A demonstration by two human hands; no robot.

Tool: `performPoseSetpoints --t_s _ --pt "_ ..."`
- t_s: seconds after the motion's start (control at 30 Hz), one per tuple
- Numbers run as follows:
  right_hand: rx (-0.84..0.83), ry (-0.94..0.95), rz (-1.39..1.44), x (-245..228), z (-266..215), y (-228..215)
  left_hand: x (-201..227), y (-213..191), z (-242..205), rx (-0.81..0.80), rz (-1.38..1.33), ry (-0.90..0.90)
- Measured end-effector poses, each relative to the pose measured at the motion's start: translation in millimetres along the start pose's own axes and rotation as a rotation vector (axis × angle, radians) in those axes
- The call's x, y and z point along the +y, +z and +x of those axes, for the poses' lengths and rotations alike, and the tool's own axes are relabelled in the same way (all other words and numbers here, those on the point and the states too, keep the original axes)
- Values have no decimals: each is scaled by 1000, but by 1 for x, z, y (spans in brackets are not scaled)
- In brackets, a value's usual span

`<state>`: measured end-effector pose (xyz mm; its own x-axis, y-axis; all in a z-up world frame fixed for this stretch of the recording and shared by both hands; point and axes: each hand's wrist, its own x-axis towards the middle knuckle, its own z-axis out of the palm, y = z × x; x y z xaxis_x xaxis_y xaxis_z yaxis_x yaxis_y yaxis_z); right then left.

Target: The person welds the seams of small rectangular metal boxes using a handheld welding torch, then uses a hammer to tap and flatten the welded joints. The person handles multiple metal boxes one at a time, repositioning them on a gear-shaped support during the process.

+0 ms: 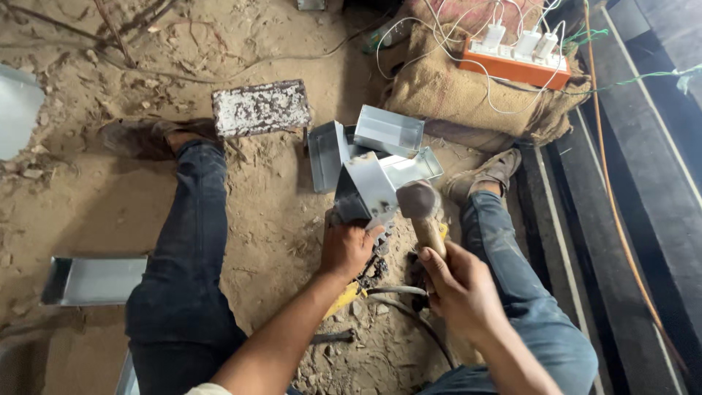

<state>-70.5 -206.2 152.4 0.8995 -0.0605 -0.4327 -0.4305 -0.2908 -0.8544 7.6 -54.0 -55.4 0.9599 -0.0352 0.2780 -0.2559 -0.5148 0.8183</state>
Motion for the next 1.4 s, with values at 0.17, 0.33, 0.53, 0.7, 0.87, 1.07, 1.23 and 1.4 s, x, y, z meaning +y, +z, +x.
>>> performPoseSetpoints --t_s 0.17,0.33,0.53,0.7,0.87,1.07,1.23,1.4 --pt "-31 -29 74 3 -2 7 -13 4 0 64 67 85" --pt "-14 12 -81 -9 -6 14 -8 7 -1 -64 2 -63" --pt "-78 -11 84 -9 0 21 -12 3 4 77 37 46" --pt "-82 36 25 -11 -11 17 -7 5 -7 -76 -21 -88" --pt "-89 -18 71 -18 -4 26 -11 0 2 125 -15 117" --pt "-129 2 18 -15 -11 29 -11 -2 -1 19 66 19" --pt "-97 9 -55 1 -6 24 -10 3 -3 69 -31 91" --pt "-5 -7 162 45 15 17 -9 -7 2 -55 57 -81"
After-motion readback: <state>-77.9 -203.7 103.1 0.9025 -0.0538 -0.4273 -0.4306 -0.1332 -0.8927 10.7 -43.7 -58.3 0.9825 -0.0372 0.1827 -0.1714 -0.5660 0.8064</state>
